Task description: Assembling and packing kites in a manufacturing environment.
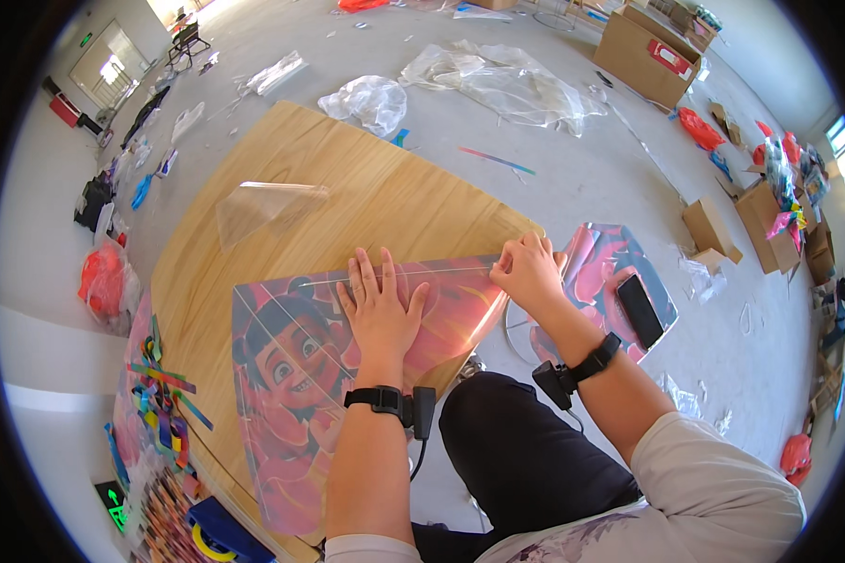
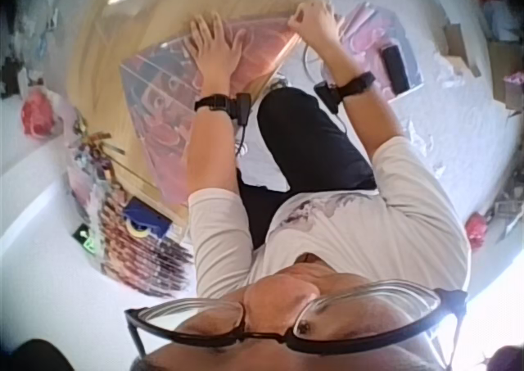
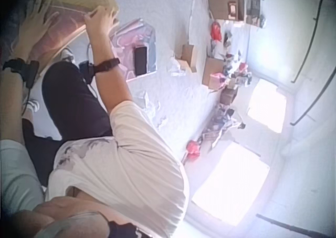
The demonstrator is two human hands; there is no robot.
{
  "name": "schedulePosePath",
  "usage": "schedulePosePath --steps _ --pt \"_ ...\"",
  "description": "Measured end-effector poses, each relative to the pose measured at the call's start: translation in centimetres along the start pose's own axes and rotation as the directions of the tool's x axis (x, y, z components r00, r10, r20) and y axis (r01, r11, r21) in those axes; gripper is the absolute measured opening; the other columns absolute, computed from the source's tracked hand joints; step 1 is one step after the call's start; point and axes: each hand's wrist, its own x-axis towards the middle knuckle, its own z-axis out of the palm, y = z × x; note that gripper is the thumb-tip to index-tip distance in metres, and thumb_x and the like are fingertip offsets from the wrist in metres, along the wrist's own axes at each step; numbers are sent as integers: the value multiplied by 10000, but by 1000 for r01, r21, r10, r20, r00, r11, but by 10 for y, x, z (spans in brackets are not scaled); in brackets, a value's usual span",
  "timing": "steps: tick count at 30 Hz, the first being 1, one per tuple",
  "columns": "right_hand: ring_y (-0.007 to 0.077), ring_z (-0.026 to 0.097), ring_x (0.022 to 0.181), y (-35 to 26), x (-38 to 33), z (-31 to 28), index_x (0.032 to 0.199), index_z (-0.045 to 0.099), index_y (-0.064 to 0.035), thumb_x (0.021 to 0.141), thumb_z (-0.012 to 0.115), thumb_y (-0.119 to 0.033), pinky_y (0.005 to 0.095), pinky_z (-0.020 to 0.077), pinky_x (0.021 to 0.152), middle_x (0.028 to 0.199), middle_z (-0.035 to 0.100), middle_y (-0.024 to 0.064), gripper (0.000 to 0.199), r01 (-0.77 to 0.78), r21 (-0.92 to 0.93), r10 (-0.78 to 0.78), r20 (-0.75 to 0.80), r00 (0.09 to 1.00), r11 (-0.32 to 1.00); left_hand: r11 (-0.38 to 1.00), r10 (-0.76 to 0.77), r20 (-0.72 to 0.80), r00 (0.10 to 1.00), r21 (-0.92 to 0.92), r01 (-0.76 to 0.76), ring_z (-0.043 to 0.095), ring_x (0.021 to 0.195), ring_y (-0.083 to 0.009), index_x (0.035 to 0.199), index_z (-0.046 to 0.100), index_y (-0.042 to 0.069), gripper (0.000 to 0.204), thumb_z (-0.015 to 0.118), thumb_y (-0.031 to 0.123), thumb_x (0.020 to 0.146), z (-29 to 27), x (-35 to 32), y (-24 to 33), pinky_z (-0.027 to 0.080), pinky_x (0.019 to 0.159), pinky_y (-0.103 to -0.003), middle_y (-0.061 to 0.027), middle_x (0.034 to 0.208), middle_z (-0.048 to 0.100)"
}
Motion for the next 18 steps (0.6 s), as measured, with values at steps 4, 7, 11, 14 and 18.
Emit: schedulePosePath --steps 4,7,11,14,18 --pt "294 488 1101 1 1 1 746 650 -125 758 708 -256 468 322 923 1030 551 69 143 7 -22 -7 -8 1000 1000 1000 8 -18 1000 -8 -8 114 1556 -335 1620 209 179 850 427 677 966 0 -1 0 63 1234 -544 -172 1684 116" --pt "293 484 1103 6 -1 4 737 644 -127 766 708 -265 469 321 926 1041 547 67 155 31 -12 -31 -22 999 999 1000 7 -19 1000 -5 -7 112 1555 -337 1619 211 177 845 430 669 968 0 -1 0 66 1232 -551 -175 1683 116" --pt "298 482 1098 12 0 9 723 633 -123 786 712 -287 467 320 923 1054 545 70 192 51 8 -51 -71 996 999 1000 7 -14 1000 -2 -7 107 1556 -338 1618 215 178 837 432 661 970 1 0 2 70 1229 -563 -182 1681 121" --pt "306 487 1092 7 -2 4 734 626 -122 798 721 -307 468 321 920 1053 545 75 218 34 -15 -35 -54 998 999 1000 8 -27 1000 -4 -8 109 1556 -338 1617 221 179 830 435 655 972 1 0 1 72 1227 -567 -185 1679 129" --pt "314 494 1091 18 1 -2 750 623 -120 795 749 -344 477 327 912 1058 550 83 261 -2 13 3 -41 999 1000 1000 4 -33 999 -23 -5 111 1555 -342 1615 226 174 825 435 650 974 2 0 1 71 1225 -573 -187 1676 138"
